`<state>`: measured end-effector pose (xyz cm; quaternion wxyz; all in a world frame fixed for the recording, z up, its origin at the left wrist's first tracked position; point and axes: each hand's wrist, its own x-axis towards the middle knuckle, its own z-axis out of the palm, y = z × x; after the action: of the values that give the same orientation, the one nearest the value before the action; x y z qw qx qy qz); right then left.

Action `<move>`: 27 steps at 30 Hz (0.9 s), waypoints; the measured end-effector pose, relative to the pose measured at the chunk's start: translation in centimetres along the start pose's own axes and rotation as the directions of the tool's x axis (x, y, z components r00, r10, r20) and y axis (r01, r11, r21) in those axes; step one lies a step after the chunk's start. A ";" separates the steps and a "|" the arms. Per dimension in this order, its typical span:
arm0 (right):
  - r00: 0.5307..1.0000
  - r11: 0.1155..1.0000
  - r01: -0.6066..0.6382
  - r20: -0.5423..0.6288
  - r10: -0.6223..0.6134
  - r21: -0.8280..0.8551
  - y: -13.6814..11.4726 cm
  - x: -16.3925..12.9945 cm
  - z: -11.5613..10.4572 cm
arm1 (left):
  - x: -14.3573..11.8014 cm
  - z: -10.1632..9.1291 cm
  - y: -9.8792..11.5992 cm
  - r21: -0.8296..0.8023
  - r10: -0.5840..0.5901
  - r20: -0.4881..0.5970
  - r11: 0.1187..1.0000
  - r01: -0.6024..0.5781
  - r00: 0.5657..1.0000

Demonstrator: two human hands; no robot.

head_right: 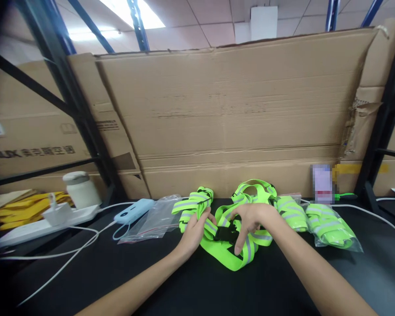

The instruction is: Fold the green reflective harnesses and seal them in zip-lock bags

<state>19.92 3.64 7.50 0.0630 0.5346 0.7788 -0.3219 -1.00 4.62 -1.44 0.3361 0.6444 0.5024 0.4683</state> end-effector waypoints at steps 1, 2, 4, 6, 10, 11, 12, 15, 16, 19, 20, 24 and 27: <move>1.000 1.000 0.001 -0.001 -0.001 -0.010 -0.3 -0.1 0.5 | -0.1 -0.1 0.2 -0.018 0.005 0.006 1.000 -0.005 1.000; 1.000 1.000 0.015 -0.018 -0.015 -0.026 -0.5 -0.2 1.0 | -0.2 -0.2 0.4 -0.031 0.019 0.006 0.999 -0.019 1.000; 0.992 0.995 0.065 -0.100 -0.072 -0.075 -0.8 -0.6 2.3 | -0.4 -0.4 0.8 -0.046 0.067 -0.024 0.997 -0.068 0.997; 0.962 0.986 0.112 -0.237 -0.139 -0.125 -0.9 -1.4 3.7 | -0.6 -0.7 1.2 -0.049 0.110 -0.065 0.992 -0.114 0.992; 0.857 0.984 0.130 -0.484 -0.175 -0.125 -0.1 -3.6 6.1 | -0.3 -1.2 1.6 -0.070 0.148 -0.104 0.985 -0.156 0.983; 0.839 0.988 0.105 -0.524 -0.147 -0.110 0.2 -4.2 6.6 | -0.1 -1.3 1.6 -0.078 0.152 -0.114 0.984 -0.161 0.982; 0.830 0.992 0.080 -0.544 -0.120 -0.097 0.5 -4.7 6.9 | 0.0 -1.5 1.6 -0.088 0.153 -0.126 0.982 -0.164 0.980; 0.857 0.994 0.061 -0.507 -0.096 -0.086 1.2 -5.9 7.7 | 0.5 -1.7 1.4 -0.162 0.104 -0.122 0.979 -0.123 0.987; 0.869 0.994 0.061 -0.486 -0.096 -0.088 1.4 -6.1 7.9 | 0.6 -1.7 1.3 -0.192 0.080 -0.102 0.977 -0.098 0.992; 0.877 0.993 0.050 -0.470 -0.096 -0.110 1.3 -6.4 8.3 | 0.7 -1.5 1.0 -0.228 0.055 -0.034 0.972 -0.061 0.998; 0.873 0.991 0.047 -0.478 -0.100 -0.123 1.1 -6.5 8.3 | 0.8 -1.4 0.9 -0.224 0.061 -0.029 0.972 -0.066 0.998; 0.819 0.983 0.070 -0.552 -0.154 -0.170 0.6 -7.2 8.3 | 1.0 -1.5 0.7 -0.221 0.059 -0.076 0.972 -0.075 0.995; 0.760 0.969 0.102 -0.610 -0.223 -0.227 1.0 -8.2 8.3 | 1.6 -2.1 0.6 -0.231 0.037 -0.103 0.971 -0.060 0.994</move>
<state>22.19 -7.34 4.14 -0.1821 0.5337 0.8239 -0.0566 -2.72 5.93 0.22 0.3733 0.5888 0.4436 0.5632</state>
